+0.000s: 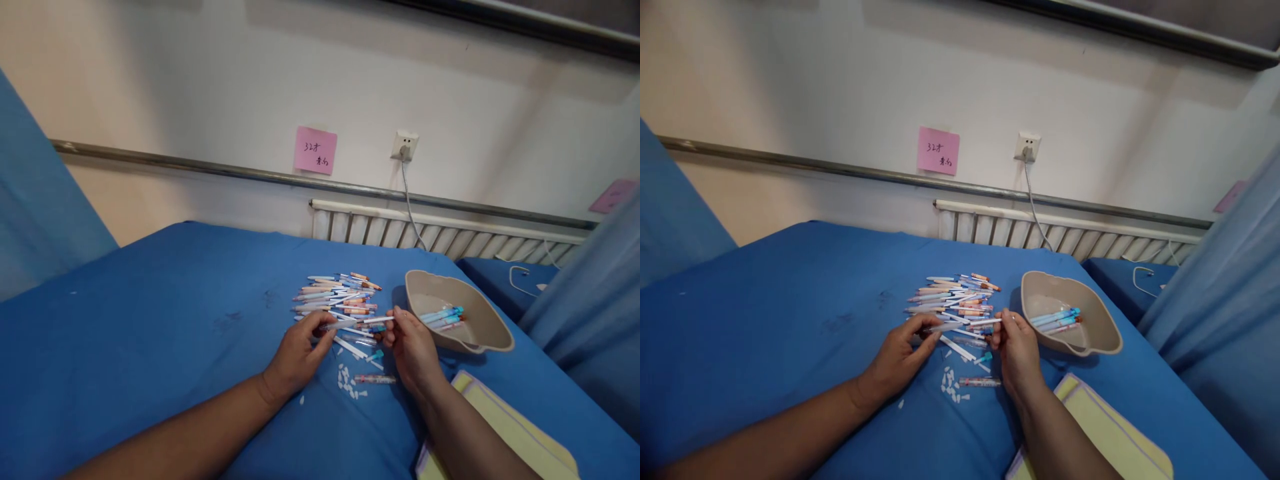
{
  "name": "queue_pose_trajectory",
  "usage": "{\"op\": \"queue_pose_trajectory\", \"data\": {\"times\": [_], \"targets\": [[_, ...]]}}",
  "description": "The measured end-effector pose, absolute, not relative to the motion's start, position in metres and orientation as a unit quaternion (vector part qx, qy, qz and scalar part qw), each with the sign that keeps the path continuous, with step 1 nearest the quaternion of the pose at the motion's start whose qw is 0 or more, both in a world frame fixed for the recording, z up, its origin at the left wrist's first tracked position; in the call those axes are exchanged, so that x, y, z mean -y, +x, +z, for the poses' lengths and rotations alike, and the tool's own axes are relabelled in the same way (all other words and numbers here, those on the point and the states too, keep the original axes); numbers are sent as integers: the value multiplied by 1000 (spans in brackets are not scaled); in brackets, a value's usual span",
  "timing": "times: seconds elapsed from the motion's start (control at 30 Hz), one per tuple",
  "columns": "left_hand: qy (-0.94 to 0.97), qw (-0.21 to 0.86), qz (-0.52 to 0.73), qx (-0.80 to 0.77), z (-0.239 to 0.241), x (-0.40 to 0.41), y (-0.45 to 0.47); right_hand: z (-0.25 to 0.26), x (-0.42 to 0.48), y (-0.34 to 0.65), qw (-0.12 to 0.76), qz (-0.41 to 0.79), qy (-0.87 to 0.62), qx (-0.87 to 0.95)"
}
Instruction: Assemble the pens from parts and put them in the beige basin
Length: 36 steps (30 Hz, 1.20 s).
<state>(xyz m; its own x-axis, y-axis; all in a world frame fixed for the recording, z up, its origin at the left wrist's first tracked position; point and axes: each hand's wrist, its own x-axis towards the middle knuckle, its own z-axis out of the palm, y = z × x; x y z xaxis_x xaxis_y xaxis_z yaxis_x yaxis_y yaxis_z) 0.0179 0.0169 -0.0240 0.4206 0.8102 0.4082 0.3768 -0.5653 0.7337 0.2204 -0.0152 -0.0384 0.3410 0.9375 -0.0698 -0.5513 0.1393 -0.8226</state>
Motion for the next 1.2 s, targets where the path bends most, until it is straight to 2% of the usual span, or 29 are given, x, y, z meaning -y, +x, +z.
{"op": "queue_pose_trajectory", "data": {"times": [0.5,0.9,1.03,1.2], "targets": [[778,289,412,-376,-24,-17,17,-32,17,219,731,510,-395,224],[791,296,384,-372,-24,-15,18,-37,16,219,718,507,-399,262],[789,300,384,-374,-24,-15,19,-38,17,214,688,524,-409,291],[788,309,382,-370,-25,-15,19,-40,20,205,601,572,-426,359]]}}
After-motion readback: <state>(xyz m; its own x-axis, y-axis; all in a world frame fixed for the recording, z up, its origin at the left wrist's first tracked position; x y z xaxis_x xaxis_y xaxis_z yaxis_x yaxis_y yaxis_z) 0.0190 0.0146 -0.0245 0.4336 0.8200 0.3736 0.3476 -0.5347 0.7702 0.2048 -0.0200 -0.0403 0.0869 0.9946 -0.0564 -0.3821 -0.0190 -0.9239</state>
